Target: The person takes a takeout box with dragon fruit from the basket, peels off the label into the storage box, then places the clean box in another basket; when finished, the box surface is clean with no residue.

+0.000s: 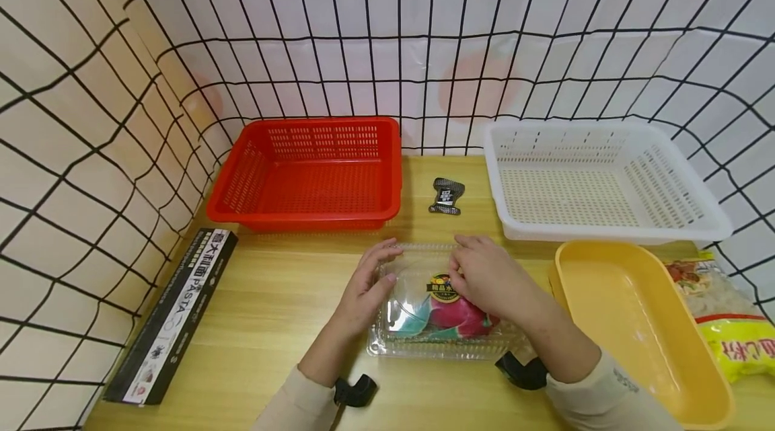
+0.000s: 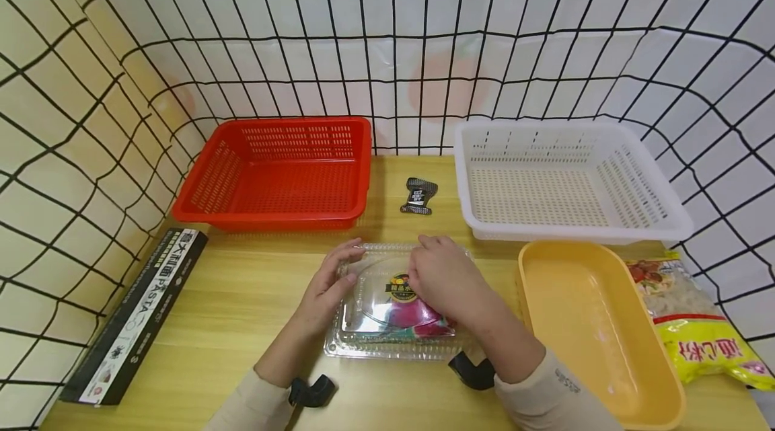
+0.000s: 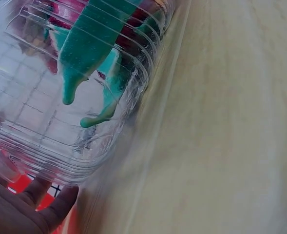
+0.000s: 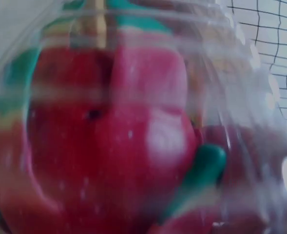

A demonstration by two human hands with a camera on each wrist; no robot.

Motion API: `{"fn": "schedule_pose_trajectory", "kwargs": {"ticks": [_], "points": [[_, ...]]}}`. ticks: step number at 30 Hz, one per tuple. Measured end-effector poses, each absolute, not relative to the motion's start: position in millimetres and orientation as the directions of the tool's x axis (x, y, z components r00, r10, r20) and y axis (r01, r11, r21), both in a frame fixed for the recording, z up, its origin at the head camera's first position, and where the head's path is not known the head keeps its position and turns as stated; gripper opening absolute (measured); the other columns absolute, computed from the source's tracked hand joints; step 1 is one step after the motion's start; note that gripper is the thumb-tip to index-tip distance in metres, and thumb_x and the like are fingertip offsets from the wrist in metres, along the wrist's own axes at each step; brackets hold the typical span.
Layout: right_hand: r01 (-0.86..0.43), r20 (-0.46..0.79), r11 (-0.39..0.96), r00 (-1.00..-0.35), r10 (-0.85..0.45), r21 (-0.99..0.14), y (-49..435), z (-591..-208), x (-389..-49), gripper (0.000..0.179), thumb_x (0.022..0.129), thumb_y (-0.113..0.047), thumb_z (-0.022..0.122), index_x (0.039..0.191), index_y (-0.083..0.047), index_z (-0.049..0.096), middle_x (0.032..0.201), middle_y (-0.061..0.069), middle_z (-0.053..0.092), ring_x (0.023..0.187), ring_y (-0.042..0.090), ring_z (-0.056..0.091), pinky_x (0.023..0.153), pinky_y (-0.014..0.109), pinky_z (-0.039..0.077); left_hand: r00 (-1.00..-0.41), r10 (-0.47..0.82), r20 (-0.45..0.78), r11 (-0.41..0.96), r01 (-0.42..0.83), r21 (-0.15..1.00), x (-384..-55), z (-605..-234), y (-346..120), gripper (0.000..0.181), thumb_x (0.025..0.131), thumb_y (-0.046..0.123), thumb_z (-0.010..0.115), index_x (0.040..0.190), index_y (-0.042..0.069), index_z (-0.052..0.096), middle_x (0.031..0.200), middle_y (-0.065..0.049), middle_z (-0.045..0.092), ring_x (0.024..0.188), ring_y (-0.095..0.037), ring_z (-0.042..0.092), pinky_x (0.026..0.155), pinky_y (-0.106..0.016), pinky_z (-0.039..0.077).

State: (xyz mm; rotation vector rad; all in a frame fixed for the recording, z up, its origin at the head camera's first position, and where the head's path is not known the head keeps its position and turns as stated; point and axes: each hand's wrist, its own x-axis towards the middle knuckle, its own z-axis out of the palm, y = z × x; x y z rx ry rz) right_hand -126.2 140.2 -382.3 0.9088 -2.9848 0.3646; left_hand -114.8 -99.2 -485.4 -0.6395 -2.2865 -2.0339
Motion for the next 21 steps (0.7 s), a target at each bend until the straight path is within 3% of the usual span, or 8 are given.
{"fn": "schedule_pose_trajectory", "kwargs": {"ticks": [4,11,21], "points": [[-0.563,0.079,0.801,-0.825,-0.559,-0.204,140.6,-384.8,-126.9,0.019,0.088,-0.011,0.065,0.070,-0.014,0.056,0.099,0.017,0.076,0.128,0.043,0.061,0.110,0.052,0.045,-0.915,0.290,0.279,0.069,0.311,0.948,-114.8,-484.9,-99.1,0.043,0.097,0.005,0.051,0.139,0.008,0.054,0.159,-0.023,0.035,0.145,-0.040,0.038,0.115,-0.072,0.027],[-0.537,0.119,0.789,-0.841,-0.528,-0.299,144.8,-389.8,-126.7,0.021,0.086,-0.010,0.064,0.070,-0.017,0.052,0.113,0.019,0.075,0.128,0.043,0.059,0.111,0.053,0.044,-0.916,0.293,0.275,0.061,0.304,0.951,-115.4,-485.2,-99.7,0.041,0.098,0.007,0.051,0.139,0.007,0.053,0.160,-0.023,0.034,0.144,-0.040,0.038,0.113,-0.072,0.030],[-0.521,0.110,0.761,-0.845,-0.523,-0.387,149.2,-393.7,-123.5,0.007,0.092,-0.012,0.068,0.085,-0.015,0.069,0.136,0.026,0.064,0.134,0.043,0.055,0.117,0.066,0.032,-0.916,0.290,0.277,0.071,0.309,0.948,-114.8,-483.4,-99.4,0.043,0.097,0.006,0.051,0.139,0.008,0.054,0.160,-0.023,0.035,0.142,-0.040,0.039,0.111,-0.068,0.034]]}}
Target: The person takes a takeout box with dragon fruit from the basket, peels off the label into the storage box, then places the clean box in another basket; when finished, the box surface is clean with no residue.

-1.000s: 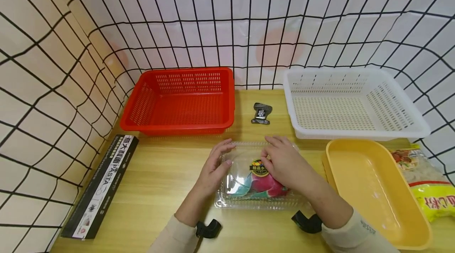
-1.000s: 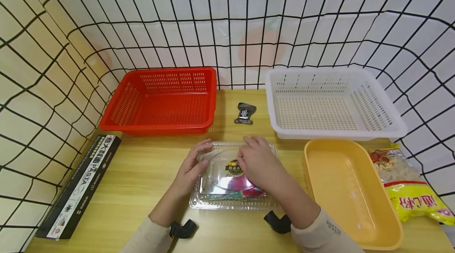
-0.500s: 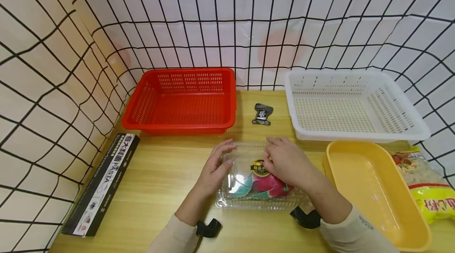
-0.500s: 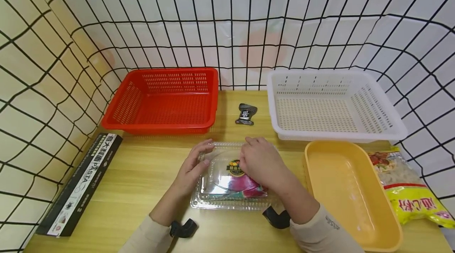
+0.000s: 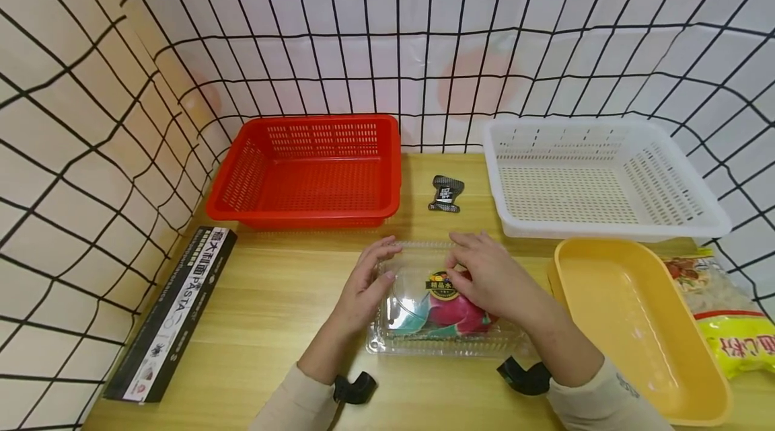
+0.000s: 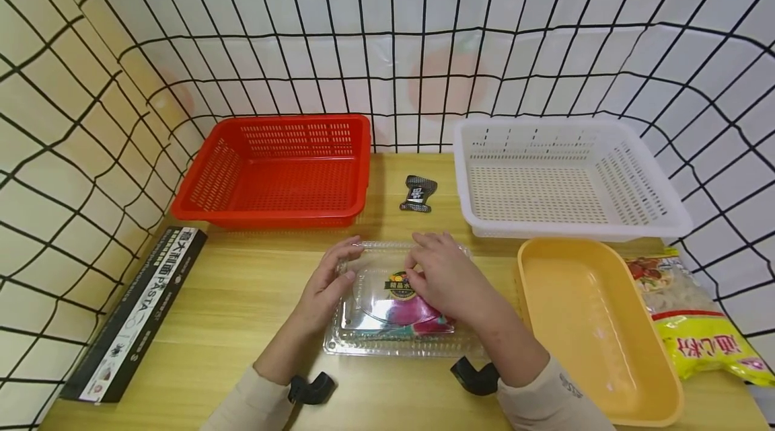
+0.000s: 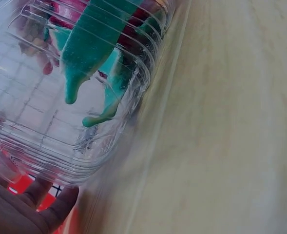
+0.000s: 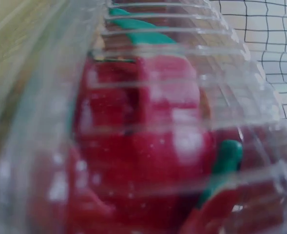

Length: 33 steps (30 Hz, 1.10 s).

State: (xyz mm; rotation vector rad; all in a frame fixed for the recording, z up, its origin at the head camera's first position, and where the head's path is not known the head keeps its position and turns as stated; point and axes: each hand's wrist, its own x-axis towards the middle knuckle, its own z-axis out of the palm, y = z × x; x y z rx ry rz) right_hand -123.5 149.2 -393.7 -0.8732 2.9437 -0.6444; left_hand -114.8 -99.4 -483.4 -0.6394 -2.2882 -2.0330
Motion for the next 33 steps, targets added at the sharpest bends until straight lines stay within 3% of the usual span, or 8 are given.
{"fn": "schedule_pose_trajectory", "kwargs": {"ticks": [10,16,33], "points": [[-0.520,0.083,0.744,-0.838,-0.539,-0.419,149.6,-396.6,-121.8,0.013,0.096,-0.016,0.068,0.084,-0.019,0.066,0.143,0.025,0.059,0.139,0.044,0.050,0.119,0.066,0.027,-0.922,0.280,0.266,0.103,0.304,0.947,-114.6,-484.4,-99.4,0.043,0.096,0.005,0.051,0.138,0.009,0.056,0.159,-0.020,0.037,0.138,-0.038,0.044,0.109,-0.064,0.036],[-0.520,0.118,0.727,-0.841,-0.528,-0.449,151.9,-400.6,-124.1,0.006,0.097,-0.015,0.068,0.091,-0.015,0.066,0.140,0.023,0.062,0.139,0.042,0.051,0.120,0.064,0.028,-0.928,0.279,0.249,0.108,0.287,0.952,-113.4,-483.7,-99.4,0.042,0.098,0.008,0.050,0.139,0.010,0.055,0.160,-0.019,0.036,0.139,-0.037,0.043,0.109,-0.066,0.036],[-0.551,0.106,0.790,-0.832,-0.544,-0.270,141.8,-398.5,-124.2,0.018,0.097,-0.015,0.062,0.081,-0.014,0.057,0.133,0.023,0.065,0.135,0.040,0.054,0.117,0.063,0.035,-0.924,0.273,0.267,0.107,0.305,0.946,-114.5,-483.3,-100.6,0.040,0.098,0.006,0.051,0.137,0.007,0.055,0.159,-0.021,0.037,0.145,-0.039,0.039,0.111,-0.070,0.033]]}}
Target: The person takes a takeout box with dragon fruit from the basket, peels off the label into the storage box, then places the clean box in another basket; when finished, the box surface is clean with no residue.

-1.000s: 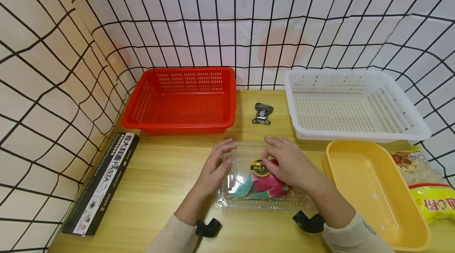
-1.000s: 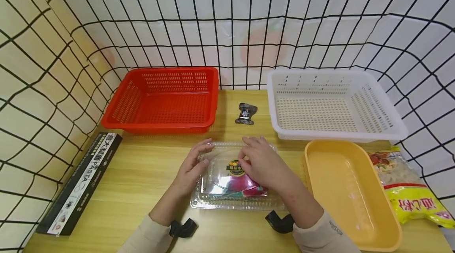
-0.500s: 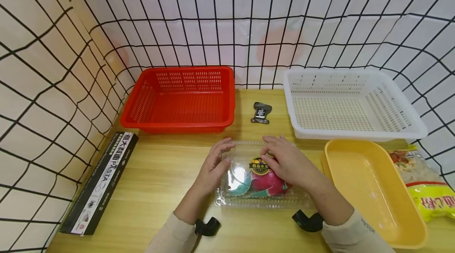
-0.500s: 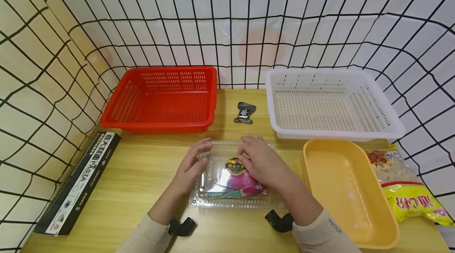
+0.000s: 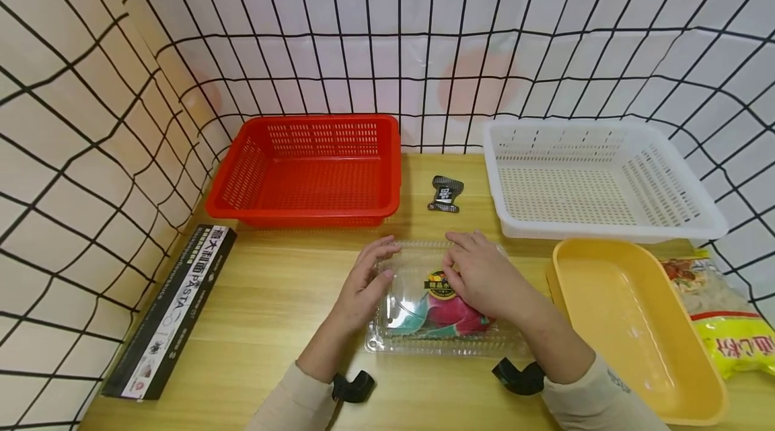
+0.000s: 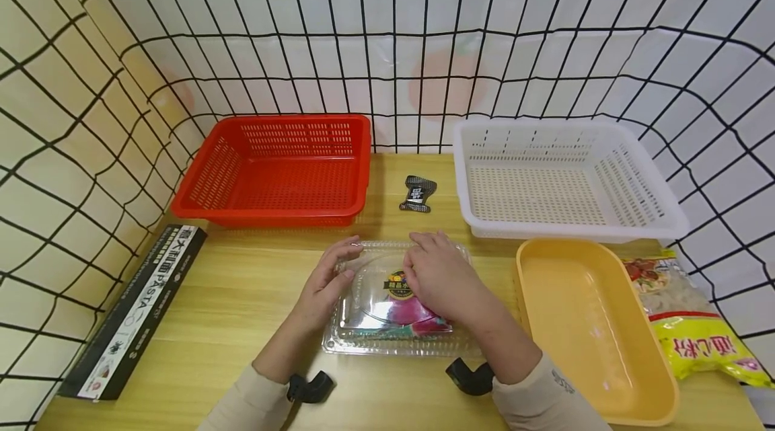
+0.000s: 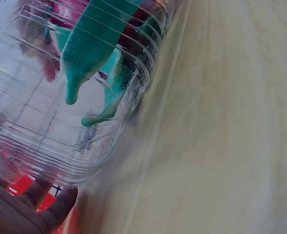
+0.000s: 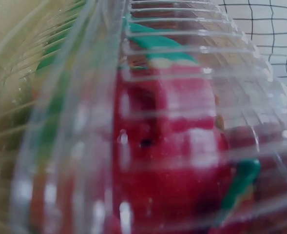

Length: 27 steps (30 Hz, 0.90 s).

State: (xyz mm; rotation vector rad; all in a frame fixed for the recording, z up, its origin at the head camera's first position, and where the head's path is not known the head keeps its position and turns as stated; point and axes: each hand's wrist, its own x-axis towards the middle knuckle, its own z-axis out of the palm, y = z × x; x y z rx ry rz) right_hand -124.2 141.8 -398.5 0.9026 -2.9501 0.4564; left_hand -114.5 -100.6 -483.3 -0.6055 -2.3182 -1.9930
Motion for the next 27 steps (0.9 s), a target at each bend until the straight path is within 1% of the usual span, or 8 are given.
{"fn": "schedule_pose_trajectory", "kwargs": {"ticks": [2,6,10,13,16,19,23,27], "points": [[-0.557,0.116,0.780,-0.828,-0.548,-0.287,142.7,-399.7,-123.9,0.018,0.098,-0.014,0.062,0.081,-0.014,0.056,0.133,0.023,0.065,0.136,0.040,0.053,0.117,0.064,0.033,-0.923,0.276,0.268,0.102,0.305,0.947,-114.2,-483.1,-100.5,0.040,0.098,0.006,0.050,0.138,0.007,0.055,0.159,-0.022,0.037,0.146,-0.040,0.038,0.112,-0.070,0.033],[-0.561,0.141,0.746,-0.822,-0.551,-0.358,146.2,-404.2,-124.5,0.017,0.098,-0.011,0.060,0.082,-0.015,0.053,0.134,0.023,0.063,0.139,0.041,0.050,0.119,0.067,0.027,-0.922,0.281,0.267,0.092,0.303,0.949,-113.7,-482.6,-100.1,0.040,0.099,0.006,0.050,0.138,0.007,0.055,0.159,-0.023,0.035,0.147,-0.040,0.035,0.112,-0.072,0.031],[-0.566,0.159,0.712,-0.816,-0.556,-0.415,149.8,-409.2,-126.1,0.017,0.099,-0.009,0.059,0.085,-0.015,0.052,0.137,0.023,0.060,0.142,0.041,0.046,0.120,0.069,0.022,-0.922,0.282,0.265,0.093,0.301,0.949,-113.6,-482.6,-99.5,0.040,0.099,0.007,0.050,0.138,0.008,0.055,0.159,-0.023,0.035,0.146,-0.039,0.037,0.112,-0.070,0.032],[-0.554,0.150,0.704,-0.820,-0.552,-0.445,151.0,-410.9,-127.2,0.014,0.100,-0.009,0.058,0.088,-0.014,0.054,0.140,0.023,0.059,0.143,0.040,0.045,0.120,0.069,0.020,-0.923,0.278,0.267,0.094,0.303,0.948,-113.7,-483.0,-99.3,0.040,0.099,0.007,0.050,0.138,0.008,0.055,0.159,-0.023,0.036,0.144,-0.039,0.039,0.112,-0.067,0.034],[-0.533,0.141,0.702,-0.832,-0.536,-0.472,150.5,-410.5,-127.9,0.012,0.101,-0.010,0.058,0.090,-0.013,0.057,0.141,0.023,0.059,0.143,0.039,0.046,0.121,0.068,0.019,-0.923,0.276,0.268,0.096,0.304,0.948,-113.7,-483.2,-99.3,0.040,0.099,0.006,0.050,0.138,0.008,0.055,0.159,-0.023,0.036,0.145,-0.038,0.039,0.111,-0.064,0.035],[-0.522,0.156,0.698,-0.841,-0.518,-0.490,150.4,-410.7,-128.6,0.009,0.100,-0.012,0.059,0.091,-0.013,0.060,0.140,0.022,0.061,0.140,0.039,0.050,0.121,0.067,0.020,-0.924,0.274,0.265,0.100,0.302,0.948,-113.3,-483.1,-99.2,0.040,0.099,0.006,0.050,0.138,0.008,0.055,0.159,-0.022,0.036,0.146,-0.038,0.038,0.110,-0.064,0.036],[-0.511,0.183,0.691,-0.850,-0.493,-0.511,150.8,-410.8,-127.7,0.007,0.096,-0.013,0.066,0.090,-0.015,0.064,0.138,0.020,0.064,0.139,0.037,0.053,0.122,0.065,0.023,-0.926,0.276,0.258,0.102,0.295,0.950,-112.8,-482.7,-99.1,0.041,0.099,0.006,0.050,0.139,0.009,0.054,0.160,-0.022,0.035,0.147,-0.038,0.037,0.110,-0.067,0.036],[-0.490,0.170,0.689,-0.860,-0.480,-0.533,150.3,-410.6,-126.8,0.010,0.092,-0.013,0.070,0.086,-0.017,0.063,0.140,0.019,0.063,0.140,0.036,0.051,0.123,0.063,0.021,-0.926,0.277,0.256,0.104,0.294,0.950,-112.8,-482.7,-99.0,0.041,0.099,0.006,0.050,0.139,0.010,0.054,0.160,-0.022,0.035,0.147,-0.038,0.036,0.111,-0.069,0.035]]}}
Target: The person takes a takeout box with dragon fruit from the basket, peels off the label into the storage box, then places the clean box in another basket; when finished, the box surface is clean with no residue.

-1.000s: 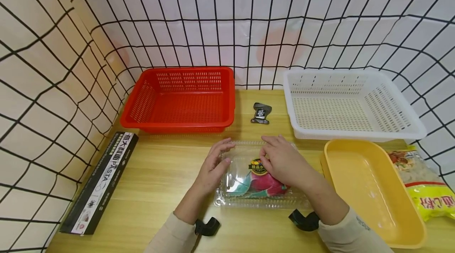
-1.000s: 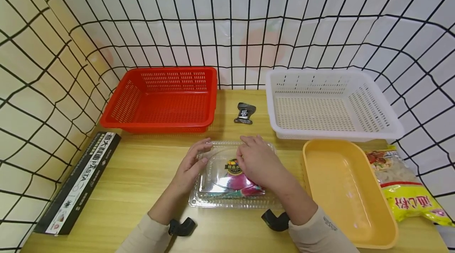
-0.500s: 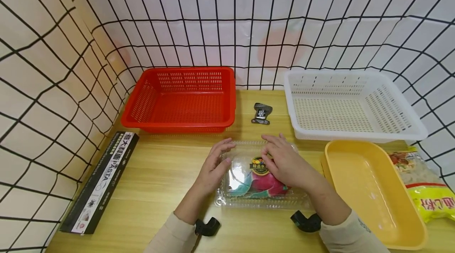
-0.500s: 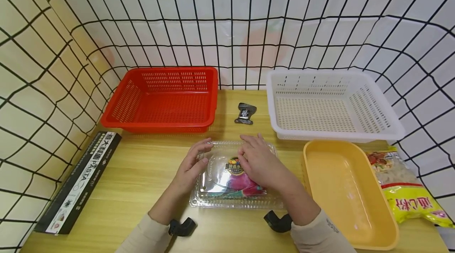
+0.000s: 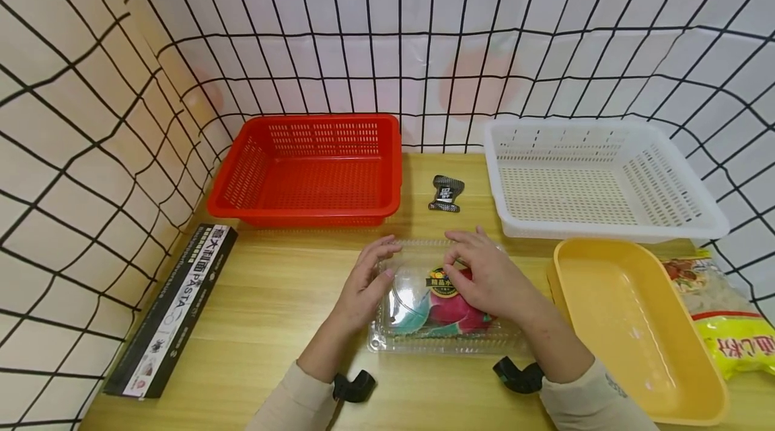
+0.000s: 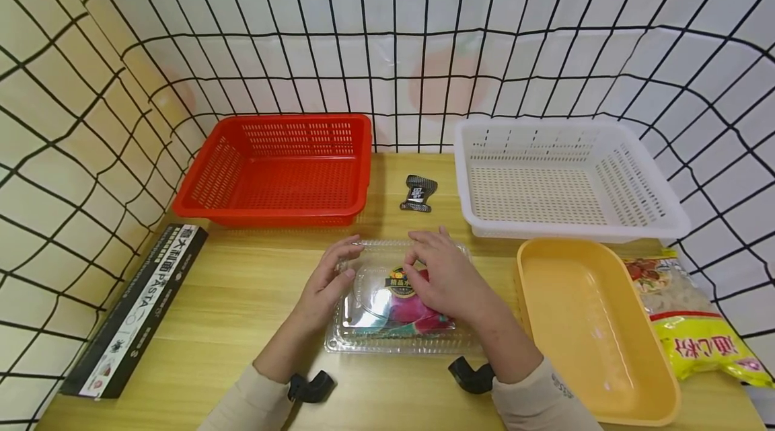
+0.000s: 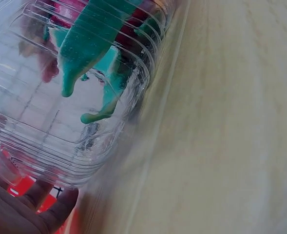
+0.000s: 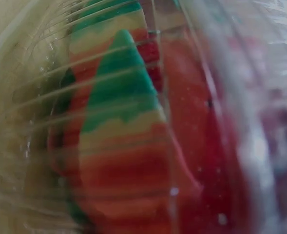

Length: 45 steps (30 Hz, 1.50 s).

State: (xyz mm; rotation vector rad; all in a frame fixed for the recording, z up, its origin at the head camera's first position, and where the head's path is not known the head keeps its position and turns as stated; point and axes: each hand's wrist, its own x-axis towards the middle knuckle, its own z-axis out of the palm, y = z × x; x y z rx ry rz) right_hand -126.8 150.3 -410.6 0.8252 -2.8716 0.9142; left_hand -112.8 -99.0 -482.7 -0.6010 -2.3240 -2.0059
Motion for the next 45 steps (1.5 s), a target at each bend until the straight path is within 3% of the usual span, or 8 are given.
{"fn": "schedule_pose_trajectory", "kwargs": {"ticks": [14,25,45], "points": [[-0.533,0.163,0.678,-0.831,-0.532,-0.505,152.5,-413.5,-126.6,0.011,0.103,-0.014,0.057,0.092,-0.015,0.059,0.144,0.019,0.058,0.142,0.037,0.047,0.123,0.065,0.018,-0.924,0.277,0.262,0.101,0.300,0.949,-114.3,-483.4,-97.8,0.041,0.098,0.007,0.050,0.139,0.009,0.054,0.159,-0.023,0.035,0.144,-0.039,0.039,0.112,-0.072,0.032],[-0.545,0.183,0.645,-0.821,-0.541,-0.537,152.5,-414.3,-127.2,0.011,0.103,-0.009,0.055,0.093,-0.014,0.056,0.143,0.021,0.057,0.141,0.038,0.047,0.122,0.067,0.017,-0.928,0.276,0.249,0.112,0.289,0.951,-113.4,-480.1,-97.4,0.041,0.099,0.008,0.049,0.139,0.011,0.054,0.160,-0.019,0.036,0.145,-0.039,0.038,0.113,-0.074,0.029],[-0.534,0.228,0.600,-0.829,-0.511,-0.596,153.2,-416.6,-124.3,0.017,0.103,-0.004,0.051,0.089,-0.013,0.051,0.141,0.020,0.058,0.143,0.037,0.045,0.122,0.067,0.018,-0.922,0.283,0.266,0.105,0.305,0.946,-112.6,-484.2,-97.7,0.040,0.100,0.008,0.048,0.139,0.008,0.053,0.159,-0.023,0.033,0.148,-0.040,0.033,0.113,-0.074,0.028]]}}
